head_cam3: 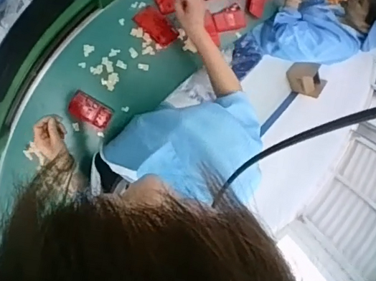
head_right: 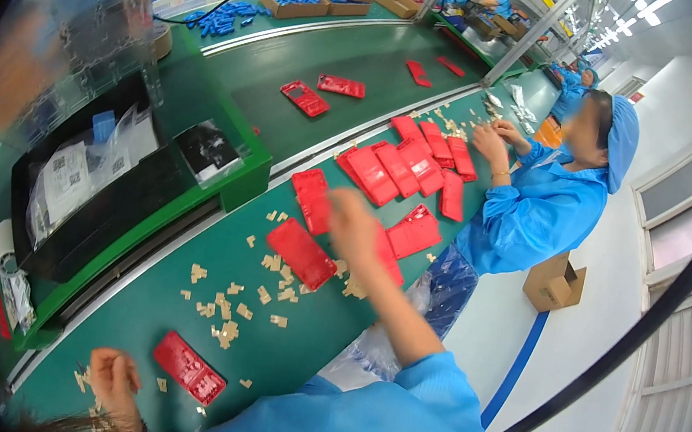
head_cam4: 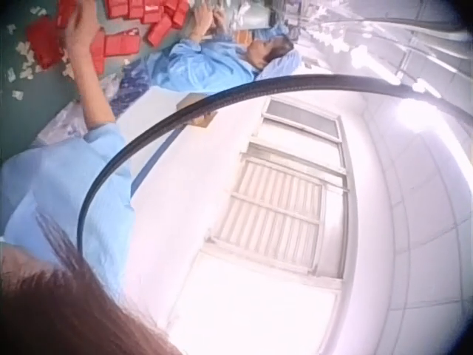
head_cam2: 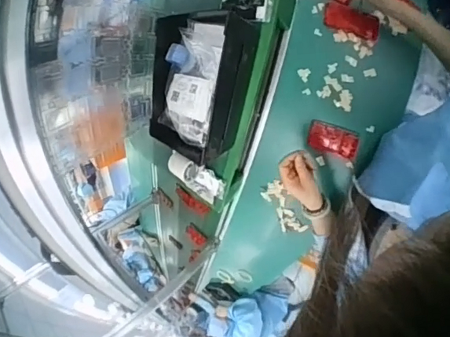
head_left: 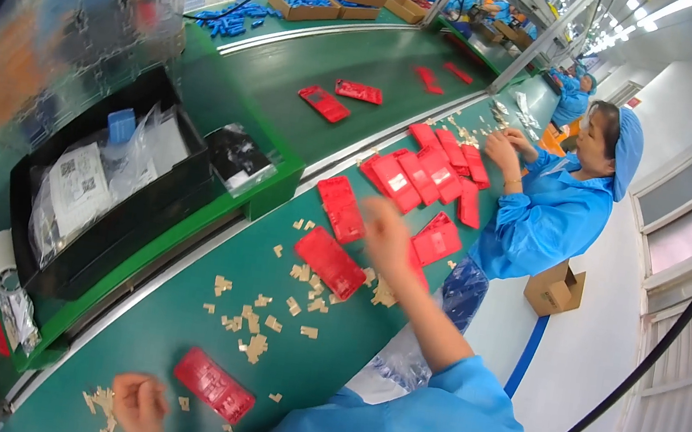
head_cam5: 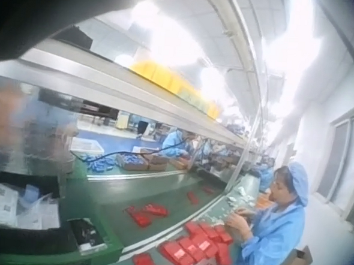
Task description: The person assembles small gold components into red plastic housings by hand on an industrial production line.
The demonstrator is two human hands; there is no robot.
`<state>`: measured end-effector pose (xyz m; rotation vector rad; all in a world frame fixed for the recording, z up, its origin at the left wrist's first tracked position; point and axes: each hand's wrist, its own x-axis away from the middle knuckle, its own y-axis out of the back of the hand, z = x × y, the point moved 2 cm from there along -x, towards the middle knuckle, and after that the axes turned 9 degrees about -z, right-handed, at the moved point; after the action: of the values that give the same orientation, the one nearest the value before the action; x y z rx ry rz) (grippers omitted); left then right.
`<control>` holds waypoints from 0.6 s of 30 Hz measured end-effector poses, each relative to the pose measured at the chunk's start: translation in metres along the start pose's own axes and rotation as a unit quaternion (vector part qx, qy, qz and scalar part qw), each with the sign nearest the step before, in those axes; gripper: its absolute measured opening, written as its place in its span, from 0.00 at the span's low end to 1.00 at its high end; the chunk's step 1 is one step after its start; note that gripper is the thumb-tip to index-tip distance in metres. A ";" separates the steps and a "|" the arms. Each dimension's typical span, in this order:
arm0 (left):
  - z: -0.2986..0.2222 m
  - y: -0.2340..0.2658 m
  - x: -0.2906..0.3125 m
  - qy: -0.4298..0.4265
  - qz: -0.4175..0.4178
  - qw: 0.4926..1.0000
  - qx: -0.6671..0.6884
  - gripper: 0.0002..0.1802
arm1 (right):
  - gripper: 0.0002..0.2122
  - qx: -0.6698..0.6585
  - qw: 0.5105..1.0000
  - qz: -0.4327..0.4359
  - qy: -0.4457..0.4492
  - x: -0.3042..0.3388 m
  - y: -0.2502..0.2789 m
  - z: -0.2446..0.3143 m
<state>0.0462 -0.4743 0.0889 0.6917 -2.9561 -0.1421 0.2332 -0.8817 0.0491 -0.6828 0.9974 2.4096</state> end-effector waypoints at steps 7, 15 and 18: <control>0.001 -0.066 -0.001 0.026 0.166 0.984 0.059 0.22 | 0.10 -0.317 0.901 0.296 0.001 0.095 -0.045 0.192; 0.012 -0.037 0.006 0.097 0.139 0.966 0.197 0.24 | 0.07 -0.374 0.874 0.311 0.017 0.106 -0.051 0.234; 0.004 -0.035 0.014 0.079 0.120 0.970 0.198 0.20 | 0.07 -0.348 0.873 0.332 0.086 0.111 -0.049 0.236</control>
<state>0.0483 -0.5113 0.0824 0.3501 -2.9015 0.5108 0.1104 -0.6530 0.1044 -0.9037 0.4113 3.4311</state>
